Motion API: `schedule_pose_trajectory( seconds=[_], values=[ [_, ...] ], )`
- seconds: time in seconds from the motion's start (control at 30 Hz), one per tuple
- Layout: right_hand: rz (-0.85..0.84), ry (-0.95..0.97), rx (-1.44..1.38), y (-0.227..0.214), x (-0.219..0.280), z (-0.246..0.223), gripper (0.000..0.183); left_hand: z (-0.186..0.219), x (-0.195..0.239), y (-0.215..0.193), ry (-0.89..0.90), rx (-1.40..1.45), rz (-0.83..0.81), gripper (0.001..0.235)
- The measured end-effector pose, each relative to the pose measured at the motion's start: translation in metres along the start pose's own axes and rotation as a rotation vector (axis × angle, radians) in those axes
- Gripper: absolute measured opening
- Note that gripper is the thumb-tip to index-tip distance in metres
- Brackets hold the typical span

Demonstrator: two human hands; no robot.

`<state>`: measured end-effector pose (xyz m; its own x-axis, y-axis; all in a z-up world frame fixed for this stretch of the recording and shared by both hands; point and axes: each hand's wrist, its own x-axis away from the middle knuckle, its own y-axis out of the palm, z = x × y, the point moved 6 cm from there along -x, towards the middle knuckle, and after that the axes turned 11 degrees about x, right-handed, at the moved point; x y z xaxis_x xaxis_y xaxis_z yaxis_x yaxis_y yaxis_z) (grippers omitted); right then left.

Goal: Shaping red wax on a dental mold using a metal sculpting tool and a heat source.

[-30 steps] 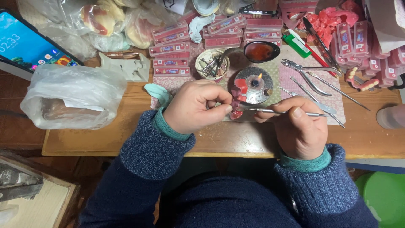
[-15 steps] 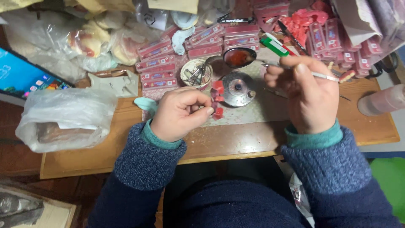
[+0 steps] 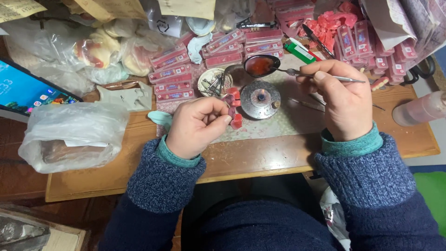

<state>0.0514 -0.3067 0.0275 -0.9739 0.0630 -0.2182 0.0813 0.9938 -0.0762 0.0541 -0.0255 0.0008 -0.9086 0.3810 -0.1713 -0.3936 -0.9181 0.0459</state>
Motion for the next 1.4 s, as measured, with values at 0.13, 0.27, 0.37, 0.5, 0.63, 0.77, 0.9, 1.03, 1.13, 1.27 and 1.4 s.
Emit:
schedule_pose_trajectory(
  seconds=[0.13, 0.27, 0.37, 0.5, 0.63, 0.77, 0.9, 1.03, 1.13, 1.27, 1.4],
  values=[
    [0.034, 0.021, -0.021, -0.004, 0.003, 0.002, 0.022, -0.006, 0.0, -0.001, -0.014, 0.069, -0.007, 0.004],
    [0.059, -0.011, -0.044, -0.008, 0.009, 0.001, 0.021, -0.014, 0.0, -0.003, -0.039, 0.2, -0.056, 0.005],
    [0.075, -0.051, -0.111, -0.009, 0.017, 0.006, 0.02, -0.024, 0.001, -0.006, -0.063, 0.314, -0.122, 0.008],
    [0.098, -0.058, -0.155, -0.005, 0.034, 0.021, 0.016, -0.011, 0.003, 0.007, -0.1, 0.522, -0.308, 0.018],
    [0.091, -0.004, -0.332, 0.009, 0.044, 0.028, 0.017, -0.008, 0.01, 0.009, -0.016, 0.639, -0.472, 0.012],
    [0.094, 0.005, -0.365, 0.012, 0.048, 0.038, 0.017, -0.009, 0.014, 0.006, -0.004, 0.564, -0.479, 0.015],
    [0.092, 0.04, -0.348, 0.012, 0.048, 0.04, 0.018, -0.008, 0.014, 0.006, -0.016, 0.588, -0.508, 0.021],
    [0.089, 0.049, -0.369, 0.012, 0.05, 0.043, 0.018, -0.012, 0.014, 0.005, -0.021, 0.57, -0.503, 0.021],
    [0.093, 0.069, -0.373, 0.012, 0.051, 0.046, 0.018, -0.013, 0.014, 0.005, -0.009, 0.611, -0.505, 0.02],
    [0.092, 0.074, -0.37, 0.012, 0.051, 0.045, 0.019, -0.017, 0.012, 0.003, -0.018, 0.676, -0.48, 0.014],
    [0.079, 0.027, -0.34, 0.012, 0.052, 0.044, 0.019, -0.016, 0.013, 0.004, -0.036, 0.651, -0.52, 0.007]
  ],
)
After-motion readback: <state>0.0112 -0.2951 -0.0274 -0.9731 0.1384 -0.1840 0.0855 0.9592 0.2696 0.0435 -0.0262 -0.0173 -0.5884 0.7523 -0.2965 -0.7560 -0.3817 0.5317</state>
